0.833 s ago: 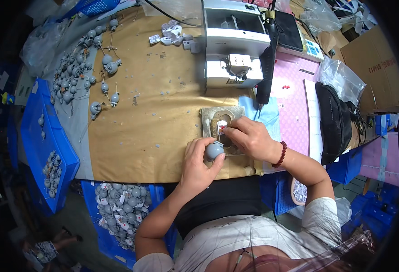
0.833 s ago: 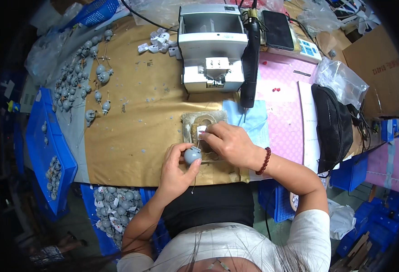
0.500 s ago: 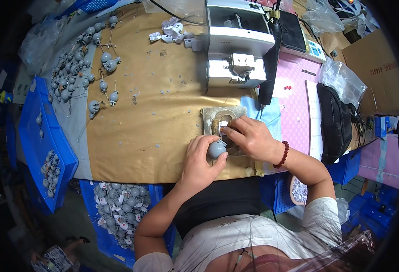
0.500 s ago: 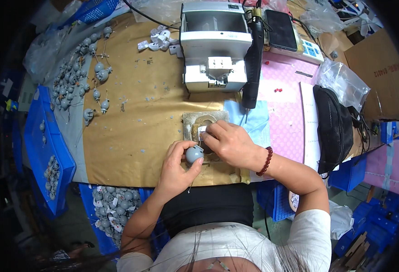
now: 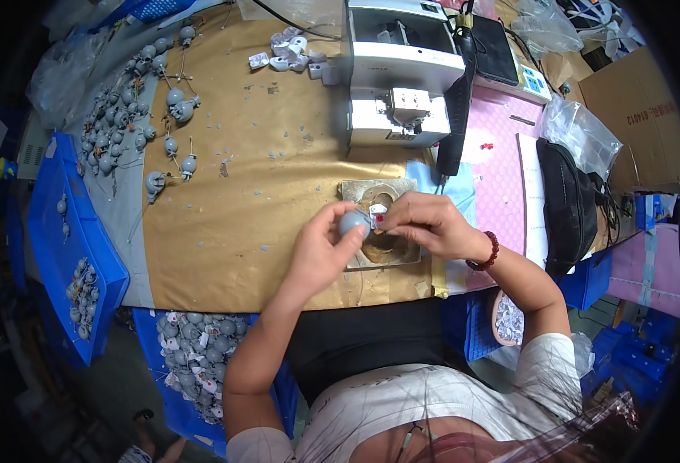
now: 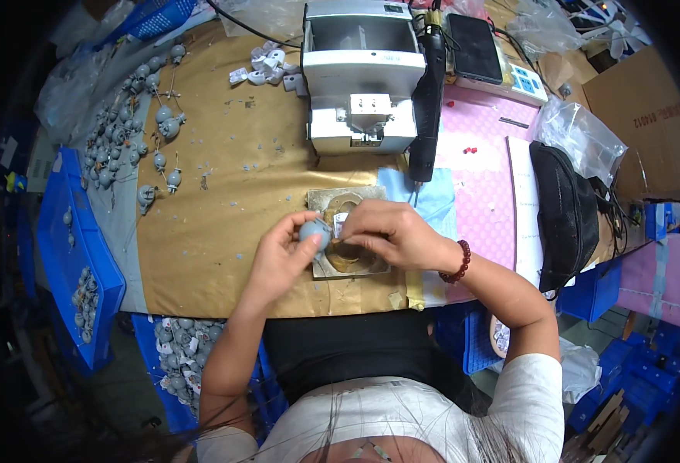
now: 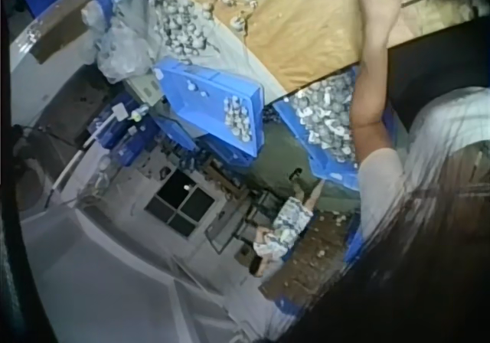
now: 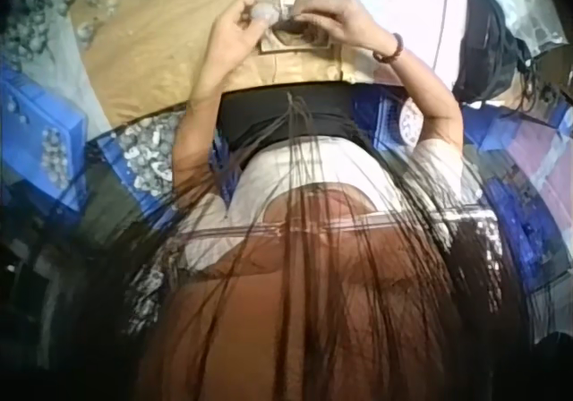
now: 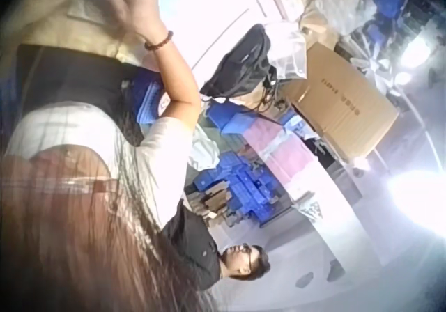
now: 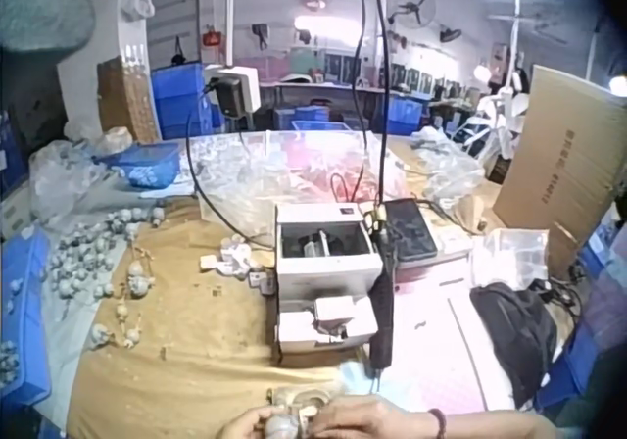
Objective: Assembling small plastic toy components at a factory workstation using a hanging electric screwdriver and an assembly jig.
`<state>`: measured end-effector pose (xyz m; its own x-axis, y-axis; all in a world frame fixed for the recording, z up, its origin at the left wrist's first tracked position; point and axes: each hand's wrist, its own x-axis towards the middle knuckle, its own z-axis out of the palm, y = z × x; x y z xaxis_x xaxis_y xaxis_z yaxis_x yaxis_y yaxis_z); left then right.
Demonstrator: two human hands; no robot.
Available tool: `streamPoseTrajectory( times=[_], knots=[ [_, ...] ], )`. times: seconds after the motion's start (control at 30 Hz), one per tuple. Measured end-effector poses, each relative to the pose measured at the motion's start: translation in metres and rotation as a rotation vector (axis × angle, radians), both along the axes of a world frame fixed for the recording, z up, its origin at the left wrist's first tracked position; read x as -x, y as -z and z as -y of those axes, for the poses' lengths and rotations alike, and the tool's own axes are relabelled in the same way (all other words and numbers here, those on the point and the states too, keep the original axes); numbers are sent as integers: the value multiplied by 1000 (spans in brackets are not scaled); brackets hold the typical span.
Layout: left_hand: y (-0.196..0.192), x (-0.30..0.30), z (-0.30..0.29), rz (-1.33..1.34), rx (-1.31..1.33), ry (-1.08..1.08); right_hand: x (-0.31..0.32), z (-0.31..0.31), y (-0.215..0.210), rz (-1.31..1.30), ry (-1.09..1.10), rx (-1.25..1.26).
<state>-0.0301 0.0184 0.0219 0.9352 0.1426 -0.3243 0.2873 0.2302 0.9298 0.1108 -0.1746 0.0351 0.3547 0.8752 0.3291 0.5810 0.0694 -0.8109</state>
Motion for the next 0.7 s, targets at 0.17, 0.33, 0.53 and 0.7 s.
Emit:
streamPoseTrajectory(
  times=[0.17, 0.33, 0.53, 0.7],
  knots=[
    [-8, -25, -7, 25, -105, -12, 1, 5, -4, 495, 7, 151],
    [-1, -25, -7, 63, -290, -13, 6, 0, -5, 688, 11, 167],
    [-8, -12, 2, 364, -891, 37, 11, 2, -11, 711, -41, 323],
    [-8, 1, 23, 483, -1313, 140, 13, 10, -15, 579, 9, 332]
  ],
)
